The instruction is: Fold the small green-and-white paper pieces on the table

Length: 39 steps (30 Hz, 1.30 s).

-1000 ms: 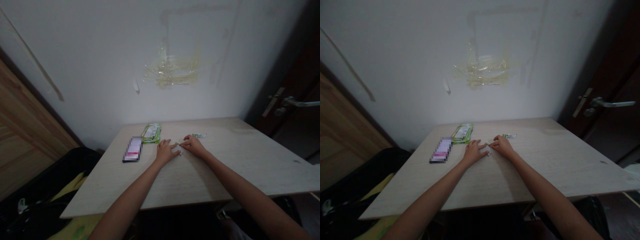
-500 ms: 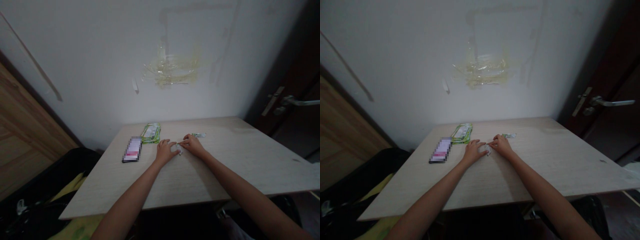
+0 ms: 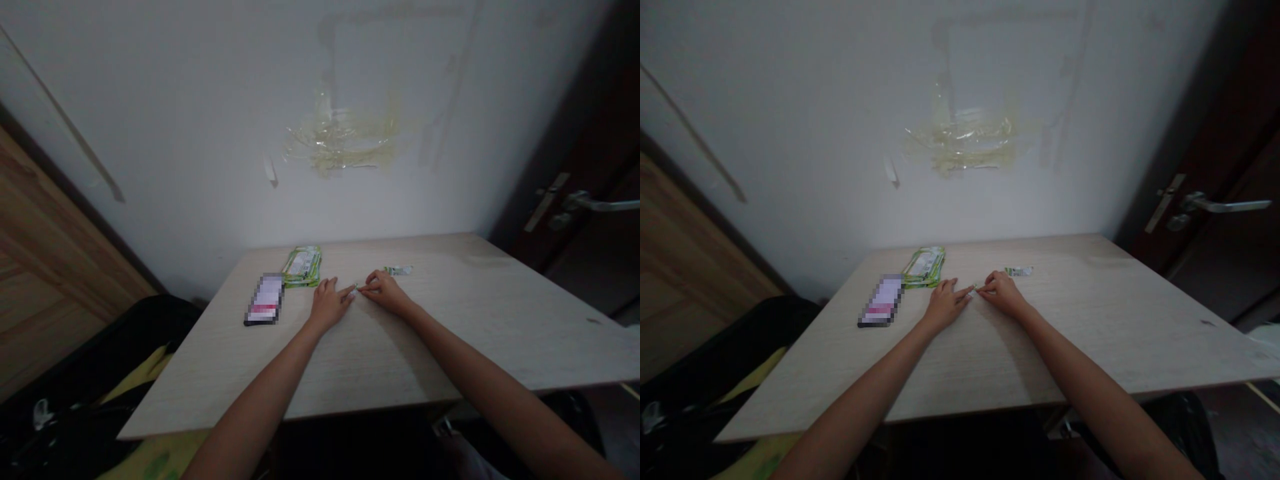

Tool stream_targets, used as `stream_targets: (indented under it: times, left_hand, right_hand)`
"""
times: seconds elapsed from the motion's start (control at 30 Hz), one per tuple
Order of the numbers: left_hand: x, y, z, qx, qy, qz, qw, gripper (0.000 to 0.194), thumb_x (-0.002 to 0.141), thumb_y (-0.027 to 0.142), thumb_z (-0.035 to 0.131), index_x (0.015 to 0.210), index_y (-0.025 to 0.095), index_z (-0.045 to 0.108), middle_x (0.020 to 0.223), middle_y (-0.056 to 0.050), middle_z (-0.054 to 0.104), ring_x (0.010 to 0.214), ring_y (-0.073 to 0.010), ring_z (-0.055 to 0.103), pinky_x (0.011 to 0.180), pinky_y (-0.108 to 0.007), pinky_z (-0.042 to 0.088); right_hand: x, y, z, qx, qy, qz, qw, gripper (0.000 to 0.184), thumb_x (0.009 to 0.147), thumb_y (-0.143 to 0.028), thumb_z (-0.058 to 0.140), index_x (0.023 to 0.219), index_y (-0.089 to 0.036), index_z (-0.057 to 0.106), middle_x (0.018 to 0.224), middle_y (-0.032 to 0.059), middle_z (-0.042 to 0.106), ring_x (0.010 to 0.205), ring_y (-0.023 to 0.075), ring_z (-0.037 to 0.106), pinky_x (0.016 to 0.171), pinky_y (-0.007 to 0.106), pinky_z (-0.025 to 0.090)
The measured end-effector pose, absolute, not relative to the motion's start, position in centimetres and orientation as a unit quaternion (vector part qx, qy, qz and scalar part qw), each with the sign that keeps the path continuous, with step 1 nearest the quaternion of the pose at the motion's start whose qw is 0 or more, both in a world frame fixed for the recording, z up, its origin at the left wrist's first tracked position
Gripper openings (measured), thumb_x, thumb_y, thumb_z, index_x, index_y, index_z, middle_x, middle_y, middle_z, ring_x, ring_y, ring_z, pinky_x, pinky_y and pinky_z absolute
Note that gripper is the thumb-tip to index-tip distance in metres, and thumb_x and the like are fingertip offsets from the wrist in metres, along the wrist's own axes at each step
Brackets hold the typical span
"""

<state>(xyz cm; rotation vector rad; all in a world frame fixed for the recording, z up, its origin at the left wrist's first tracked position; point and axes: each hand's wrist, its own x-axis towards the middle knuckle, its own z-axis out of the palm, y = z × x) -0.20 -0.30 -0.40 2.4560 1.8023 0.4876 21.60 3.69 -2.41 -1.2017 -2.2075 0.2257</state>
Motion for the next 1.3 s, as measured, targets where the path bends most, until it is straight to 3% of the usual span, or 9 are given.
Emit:
stream_targets:
  times: [0.13,0.6,1.3]
  left_hand:
    - [-0.5,-0.4,-0.4,0.802,0.582,0.133,0.020,0.042,0.099,0.052,0.036,0.139,0.050,0.050,0.155,0.000,0.041,0.144,-0.0335,0.029,0.116,-0.051,0.026]
    - [-0.6,0.2,-0.6,0.806,0.581,0.105,0.039,0.044,0.098,0.055,0.036,0.140,0.052,0.046,0.161,0.003,0.031,0.145,-0.0335,0.030,0.117,-0.052,0.024]
    - [-0.5,-0.2,-0.4,0.803,0.579,0.137,0.035,0.043,0.096,0.057,0.040,0.136,0.049,0.054,0.155,0.000,0.041,0.142,-0.0330,0.033,0.115,-0.052,0.025]
  right_hand:
    - [21.3,3.2,-1.5,-0.472,-0.838,0.056,0.269,0.023,0.092,-0.042,0.061,0.102,-0.030,0.079,0.108,0.0088,0.063,0.103,0.0221,0.055,0.093,0.036,0.042]
    - [19.9,1.9,0.1,-0.562,-0.807,-0.005,0.183,0.028,0.097,-0.046,0.052,0.113,-0.038,0.074,0.111,0.0073,0.060,0.107,0.0229,0.053,0.090,0.033,0.040]
    - [19.5,2.5,-0.8,-0.576,-0.793,-0.016,0.201,0.034,0.098,-0.047,0.047,0.122,-0.039,0.070,0.109,0.0118,0.056,0.106,0.0294,0.050,0.089,0.040,0.039]
